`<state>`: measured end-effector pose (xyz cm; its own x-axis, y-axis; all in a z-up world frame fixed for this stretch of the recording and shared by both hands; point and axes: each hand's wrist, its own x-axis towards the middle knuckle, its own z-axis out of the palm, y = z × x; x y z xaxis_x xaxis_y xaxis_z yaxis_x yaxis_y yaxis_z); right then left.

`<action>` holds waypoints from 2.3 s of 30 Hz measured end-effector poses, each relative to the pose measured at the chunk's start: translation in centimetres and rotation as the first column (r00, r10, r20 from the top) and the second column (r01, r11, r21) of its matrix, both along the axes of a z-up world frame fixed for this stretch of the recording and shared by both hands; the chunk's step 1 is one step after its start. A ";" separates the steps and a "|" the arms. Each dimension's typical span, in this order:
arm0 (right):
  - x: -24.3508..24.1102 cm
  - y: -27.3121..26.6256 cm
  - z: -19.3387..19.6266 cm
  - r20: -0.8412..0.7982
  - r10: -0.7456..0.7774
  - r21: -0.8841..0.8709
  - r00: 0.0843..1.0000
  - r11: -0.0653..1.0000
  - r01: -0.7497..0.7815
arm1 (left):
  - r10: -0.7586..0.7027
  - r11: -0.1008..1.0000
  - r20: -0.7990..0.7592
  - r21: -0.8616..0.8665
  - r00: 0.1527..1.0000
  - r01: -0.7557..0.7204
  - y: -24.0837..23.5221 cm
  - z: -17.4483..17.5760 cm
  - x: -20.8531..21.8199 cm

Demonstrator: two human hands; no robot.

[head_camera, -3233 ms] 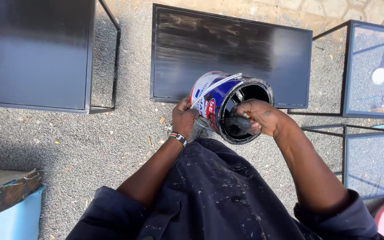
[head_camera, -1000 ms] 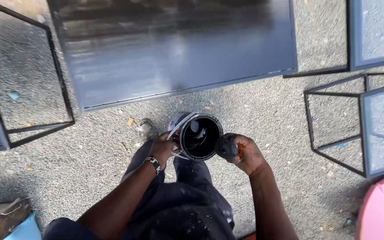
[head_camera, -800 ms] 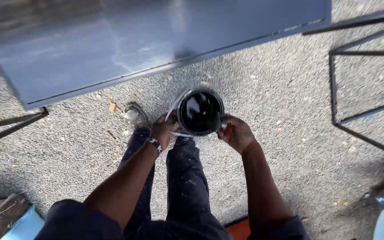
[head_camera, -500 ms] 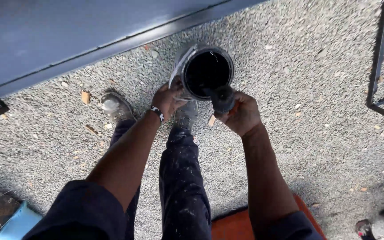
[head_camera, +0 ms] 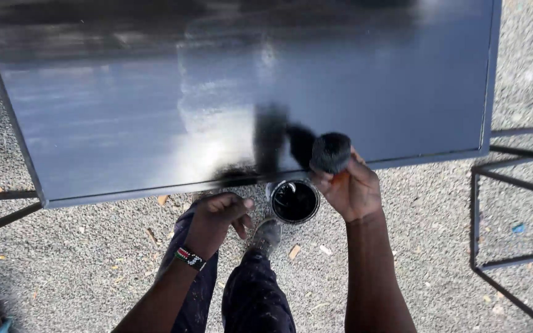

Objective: The person paints a black metal cabinet with black paint using a sponge. They repeatedly dip the sponge into a paint can and apply the paint to the cabinet's surface. The person also moves around the workspace and briefly handles a white cloth.

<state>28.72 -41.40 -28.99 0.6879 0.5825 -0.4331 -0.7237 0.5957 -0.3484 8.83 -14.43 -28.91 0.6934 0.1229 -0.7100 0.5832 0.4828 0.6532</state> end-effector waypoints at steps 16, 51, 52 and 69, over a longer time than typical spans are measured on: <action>21.6 22.0 -8.4 0.383 0.738 -0.793 0.555 -0.046 0.608 | 0.173 0.952 0.301 0.192 0.938 -0.237 16.6 5.1 16.4; 30.0 3.8 -13.0 0.362 0.726 -0.598 0.584 -0.300 0.743 | 0.274 0.806 0.488 0.354 0.829 -0.475 19.9 7.7 23.0; 28.6 11.2 -12.7 0.365 0.729 -0.597 0.579 -0.293 0.746 | 0.278 0.801 0.491 0.356 0.826 -0.481 19.5 7.8 23.2; 24.8 22.4 -9.5 0.214 0.609 -0.833 0.764 -0.295 0.468 | 0.331 0.775 0.269 0.470 0.905 -0.423 18.3 8.1 24.7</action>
